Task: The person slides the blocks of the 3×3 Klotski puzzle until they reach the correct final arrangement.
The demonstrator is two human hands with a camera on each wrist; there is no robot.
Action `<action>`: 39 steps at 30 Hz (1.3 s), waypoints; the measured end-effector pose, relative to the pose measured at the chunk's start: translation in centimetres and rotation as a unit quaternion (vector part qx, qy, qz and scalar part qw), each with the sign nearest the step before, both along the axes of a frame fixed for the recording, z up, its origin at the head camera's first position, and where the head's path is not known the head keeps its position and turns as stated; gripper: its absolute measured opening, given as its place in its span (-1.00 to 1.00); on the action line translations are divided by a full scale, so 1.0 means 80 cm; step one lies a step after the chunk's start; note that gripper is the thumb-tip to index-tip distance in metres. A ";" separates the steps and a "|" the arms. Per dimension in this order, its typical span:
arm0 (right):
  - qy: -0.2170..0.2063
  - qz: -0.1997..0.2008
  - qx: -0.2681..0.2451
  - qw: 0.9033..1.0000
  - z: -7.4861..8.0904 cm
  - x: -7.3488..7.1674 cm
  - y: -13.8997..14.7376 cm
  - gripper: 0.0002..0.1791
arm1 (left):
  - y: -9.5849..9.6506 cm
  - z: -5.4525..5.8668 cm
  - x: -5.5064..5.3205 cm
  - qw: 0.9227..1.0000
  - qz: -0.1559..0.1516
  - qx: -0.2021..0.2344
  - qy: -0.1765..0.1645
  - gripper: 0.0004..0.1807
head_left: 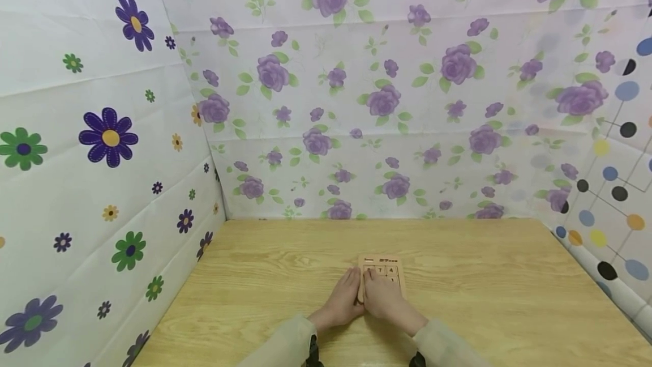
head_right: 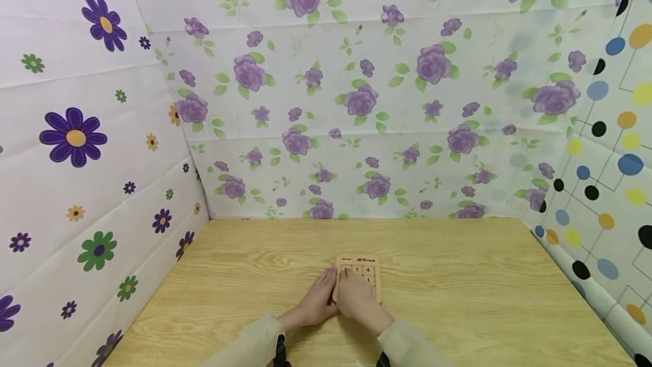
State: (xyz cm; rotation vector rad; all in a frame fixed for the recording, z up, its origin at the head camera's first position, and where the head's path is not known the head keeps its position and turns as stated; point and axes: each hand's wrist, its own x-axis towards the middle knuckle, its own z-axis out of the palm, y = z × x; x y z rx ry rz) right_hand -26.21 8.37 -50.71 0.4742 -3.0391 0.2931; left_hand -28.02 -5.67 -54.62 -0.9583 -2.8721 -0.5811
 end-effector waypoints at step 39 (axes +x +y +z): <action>-0.009 0.014 0.022 1.000 -0.004 0.010 0.002 -0.50 | 0.001 -0.004 -0.002 1.000 0.017 -0.004 -0.023 0.00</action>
